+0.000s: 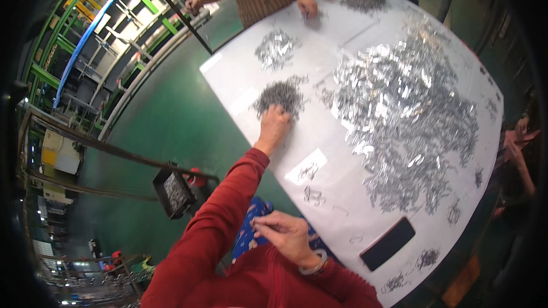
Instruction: The person sits at a white table and repeatedly picks up small metal hooks and flat metal pieces, then links them together by hand. They place the assembled chains onto a hanging rack above the table. Other workers are visible at the same table performing similar assembly.
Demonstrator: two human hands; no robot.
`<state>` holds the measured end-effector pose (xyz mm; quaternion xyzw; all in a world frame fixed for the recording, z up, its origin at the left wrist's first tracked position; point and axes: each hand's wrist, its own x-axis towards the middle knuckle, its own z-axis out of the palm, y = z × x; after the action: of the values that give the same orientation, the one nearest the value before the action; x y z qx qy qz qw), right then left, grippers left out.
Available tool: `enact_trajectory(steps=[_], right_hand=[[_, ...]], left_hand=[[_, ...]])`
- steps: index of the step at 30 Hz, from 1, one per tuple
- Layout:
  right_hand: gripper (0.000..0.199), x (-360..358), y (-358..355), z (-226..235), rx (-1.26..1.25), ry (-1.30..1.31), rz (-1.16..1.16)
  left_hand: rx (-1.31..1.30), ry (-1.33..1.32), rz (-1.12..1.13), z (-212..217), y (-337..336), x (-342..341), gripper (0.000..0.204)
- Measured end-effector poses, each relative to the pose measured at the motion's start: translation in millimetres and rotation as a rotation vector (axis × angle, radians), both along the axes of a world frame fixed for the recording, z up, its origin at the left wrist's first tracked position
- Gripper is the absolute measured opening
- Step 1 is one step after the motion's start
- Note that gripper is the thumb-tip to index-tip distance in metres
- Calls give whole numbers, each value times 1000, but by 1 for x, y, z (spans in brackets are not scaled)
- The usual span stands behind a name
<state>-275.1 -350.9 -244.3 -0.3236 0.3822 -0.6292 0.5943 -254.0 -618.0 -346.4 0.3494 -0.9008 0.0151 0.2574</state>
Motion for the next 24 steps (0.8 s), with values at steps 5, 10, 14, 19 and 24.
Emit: enact_trajectory(steps=[5, 10, 14, 19, 24], right_hand=[[13, 7, -2, 0, -53, -70, -59], [13, 12, 4, 2, -86, 11, -83], [13, 17, 10, 6, -64, 21, -55], [13, 20, 14, 6, -67, 35, -73], [14, 18, 10, 3, -70, 47, -30]], left_hand=[[-25, -265, -11, 2, 5, -17, 10], [32, -99, -21, 3, 7, -10, 13], [-8, -220, -33, -5, 2, -12, 10], [-154, -318, -21, -15, 6, -14, 10], [-119, -88, 66, 5, -13, -17, 20]])
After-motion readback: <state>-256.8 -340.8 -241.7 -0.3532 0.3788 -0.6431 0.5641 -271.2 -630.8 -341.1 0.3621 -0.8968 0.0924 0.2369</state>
